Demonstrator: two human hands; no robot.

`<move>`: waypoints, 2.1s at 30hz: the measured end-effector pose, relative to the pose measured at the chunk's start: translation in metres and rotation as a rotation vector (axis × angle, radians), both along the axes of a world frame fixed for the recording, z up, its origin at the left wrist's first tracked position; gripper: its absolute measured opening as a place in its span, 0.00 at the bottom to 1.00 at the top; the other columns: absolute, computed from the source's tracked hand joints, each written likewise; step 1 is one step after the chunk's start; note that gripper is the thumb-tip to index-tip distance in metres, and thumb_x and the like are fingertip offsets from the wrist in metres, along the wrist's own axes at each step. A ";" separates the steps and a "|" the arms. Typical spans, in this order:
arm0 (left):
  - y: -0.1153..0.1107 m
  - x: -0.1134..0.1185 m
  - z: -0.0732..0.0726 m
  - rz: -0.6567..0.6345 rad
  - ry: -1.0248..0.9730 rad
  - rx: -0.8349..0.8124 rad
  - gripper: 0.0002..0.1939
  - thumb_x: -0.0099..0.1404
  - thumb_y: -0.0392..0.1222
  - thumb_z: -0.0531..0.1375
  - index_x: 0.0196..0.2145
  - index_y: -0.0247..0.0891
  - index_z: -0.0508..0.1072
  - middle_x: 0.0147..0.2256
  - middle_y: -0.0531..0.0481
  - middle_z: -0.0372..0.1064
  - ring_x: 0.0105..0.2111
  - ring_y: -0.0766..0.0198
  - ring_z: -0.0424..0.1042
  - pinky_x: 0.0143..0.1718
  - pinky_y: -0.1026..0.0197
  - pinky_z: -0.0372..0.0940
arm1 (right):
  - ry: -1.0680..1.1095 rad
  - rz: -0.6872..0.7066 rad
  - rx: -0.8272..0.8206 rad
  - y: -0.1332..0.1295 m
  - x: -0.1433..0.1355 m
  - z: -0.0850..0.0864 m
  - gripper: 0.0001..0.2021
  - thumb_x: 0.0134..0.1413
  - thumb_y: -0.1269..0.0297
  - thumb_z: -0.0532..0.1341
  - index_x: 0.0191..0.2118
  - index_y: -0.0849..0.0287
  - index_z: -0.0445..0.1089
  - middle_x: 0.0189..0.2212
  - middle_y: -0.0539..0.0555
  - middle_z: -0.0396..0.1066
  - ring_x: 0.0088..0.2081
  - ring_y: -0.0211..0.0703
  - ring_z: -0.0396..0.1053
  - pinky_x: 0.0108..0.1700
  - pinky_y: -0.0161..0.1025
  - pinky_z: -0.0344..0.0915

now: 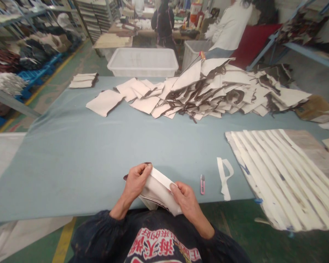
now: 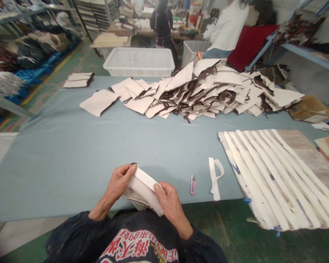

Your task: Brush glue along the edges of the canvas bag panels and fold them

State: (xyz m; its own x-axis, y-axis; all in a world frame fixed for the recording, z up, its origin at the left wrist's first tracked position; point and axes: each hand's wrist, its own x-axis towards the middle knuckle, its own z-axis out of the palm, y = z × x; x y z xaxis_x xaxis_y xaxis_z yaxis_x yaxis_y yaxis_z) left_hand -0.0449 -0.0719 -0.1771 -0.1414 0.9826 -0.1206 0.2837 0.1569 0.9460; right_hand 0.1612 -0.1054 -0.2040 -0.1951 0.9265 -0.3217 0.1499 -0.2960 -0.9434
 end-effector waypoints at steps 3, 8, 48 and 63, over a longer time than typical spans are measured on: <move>0.002 -0.004 0.007 -0.014 -0.016 -0.008 0.25 0.65 0.60 0.57 0.20 0.40 0.59 0.20 0.59 0.49 0.21 0.69 0.51 0.22 0.65 0.48 | -0.005 -0.002 -0.006 -0.007 0.007 -0.006 0.31 0.56 0.30 0.57 0.23 0.56 0.62 0.17 0.45 0.57 0.22 0.36 0.52 0.26 0.36 0.49; 0.008 -0.011 0.035 -0.085 -0.009 0.006 0.24 0.63 0.58 0.59 0.19 0.40 0.58 0.19 0.58 0.49 0.22 0.69 0.50 0.22 0.65 0.46 | -0.040 0.125 -0.027 -0.021 0.049 -0.014 0.28 0.60 0.35 0.56 0.24 0.55 0.64 0.19 0.48 0.64 0.24 0.41 0.60 0.30 0.39 0.57; -0.021 0.008 0.052 -0.320 -0.155 -0.106 0.23 0.60 0.61 0.63 0.26 0.36 0.66 0.24 0.57 0.56 0.25 0.69 0.53 0.25 0.66 0.50 | 0.286 0.445 0.044 0.037 -0.012 0.048 0.16 0.43 0.61 0.66 0.29 0.54 0.55 0.24 0.42 0.52 0.27 0.34 0.48 0.28 0.33 0.47; -0.012 0.000 0.054 -0.641 -0.199 -0.178 0.24 0.63 0.59 0.64 0.30 0.31 0.73 0.27 0.54 0.62 0.27 0.68 0.58 0.29 0.65 0.55 | 0.337 0.589 -0.109 0.042 0.009 0.047 0.29 0.41 0.44 0.74 0.35 0.56 0.58 0.25 0.41 0.57 0.26 0.32 0.51 0.27 0.33 0.47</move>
